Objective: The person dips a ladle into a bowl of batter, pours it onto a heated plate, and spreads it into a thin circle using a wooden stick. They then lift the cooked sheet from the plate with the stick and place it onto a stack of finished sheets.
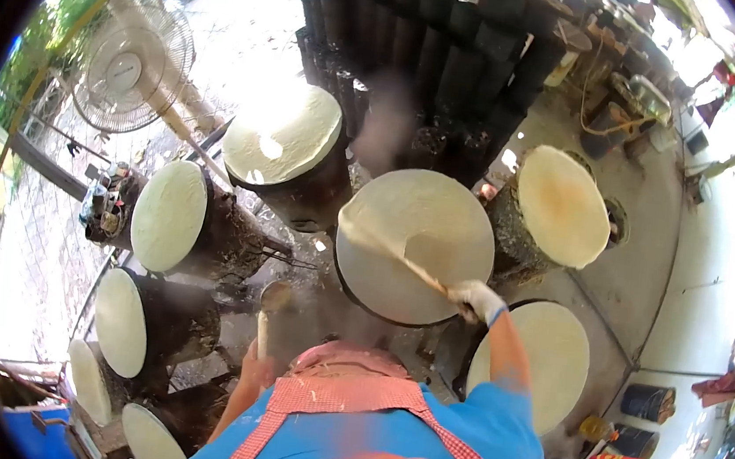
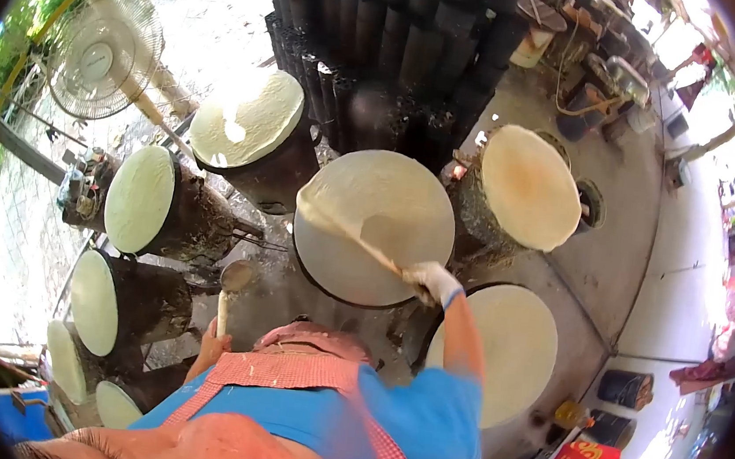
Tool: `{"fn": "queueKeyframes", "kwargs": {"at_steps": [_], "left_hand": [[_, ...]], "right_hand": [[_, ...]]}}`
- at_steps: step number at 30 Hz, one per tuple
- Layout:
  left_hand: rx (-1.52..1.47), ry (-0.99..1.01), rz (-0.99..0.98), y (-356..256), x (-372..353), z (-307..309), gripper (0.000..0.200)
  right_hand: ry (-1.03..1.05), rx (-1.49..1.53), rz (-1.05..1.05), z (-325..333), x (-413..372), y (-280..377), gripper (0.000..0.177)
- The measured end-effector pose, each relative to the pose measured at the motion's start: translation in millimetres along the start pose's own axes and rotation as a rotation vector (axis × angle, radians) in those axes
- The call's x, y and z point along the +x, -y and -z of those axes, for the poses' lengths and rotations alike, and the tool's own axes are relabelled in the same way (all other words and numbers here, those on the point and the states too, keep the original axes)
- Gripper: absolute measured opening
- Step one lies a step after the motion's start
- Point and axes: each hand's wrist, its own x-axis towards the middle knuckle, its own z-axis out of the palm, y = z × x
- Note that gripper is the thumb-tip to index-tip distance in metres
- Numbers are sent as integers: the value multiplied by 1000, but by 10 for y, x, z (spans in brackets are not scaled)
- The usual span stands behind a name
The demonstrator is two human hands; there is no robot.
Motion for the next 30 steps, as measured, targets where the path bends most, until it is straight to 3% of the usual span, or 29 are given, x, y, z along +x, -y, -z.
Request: {"fn": "queueKeyframes", "kwargs": {"at_steps": [2,4,5,6,7,8,10,11,12,13,15,16,19,20,24,25,27,28,29,30], "left_hand": [[7,-35,-23,-156,-113,-145,69],[83,-15,-23,-168,-178,-90,71],[59,-50,-42,-127,-166,-74,67],[41,-83,-56,-27,-133,-48,64],[28,-116,-68,36,-98,-19,60],[31,-115,-60,38,-85,-22,60],[42,-128,-36,28,-160,-14,61],[24,-77,-5,19,-170,-5,64],[19,-64,-12,24,-170,17,64],[5,-56,-15,52,-174,23,65],[-43,-57,2,106,-209,6,66],[-85,-73,28,82,-228,-13,66],[-157,-79,89,-15,-378,-11,67],[-114,-78,79,24,-362,27,68],[-111,-22,65,194,-303,323,67],[-126,-32,80,128,-351,349,67],[-137,-46,105,111,-277,469,67],[-149,-55,127,134,-232,540,67],[-74,-38,158,149,-155,652,67],[3,-13,191,177,-61,775,67]], "right_hand": [[34,66,54,87,-153,-37,22],[-105,1,300,183,76,104,22],[-216,48,296,323,457,114,22],[-226,83,249,189,285,561,22],[-318,66,463,211,716,496,18],[-266,-167,265,92,525,767,23],[-98,-249,82,-2,408,773,24],[-13,-305,89,66,390,594,24],[5,-143,84,81,271,398,21],[58,-103,-33,119,70,304,23],[92,-37,-71,326,2,-134,23],[7,-102,-119,299,-182,65,28],[-99,-353,116,541,629,12,38],[-162,-90,512,276,597,228,27],[-12,-305,113,-25,532,541,25],[9,-435,71,51,366,440,17],[33,-260,10,141,-195,-13,8],[-71,-604,-53,206,-516,-214,8],[-265,-550,-371,196,-889,-481,14],[-350,-371,-230,16,-1439,-676,36]]}}
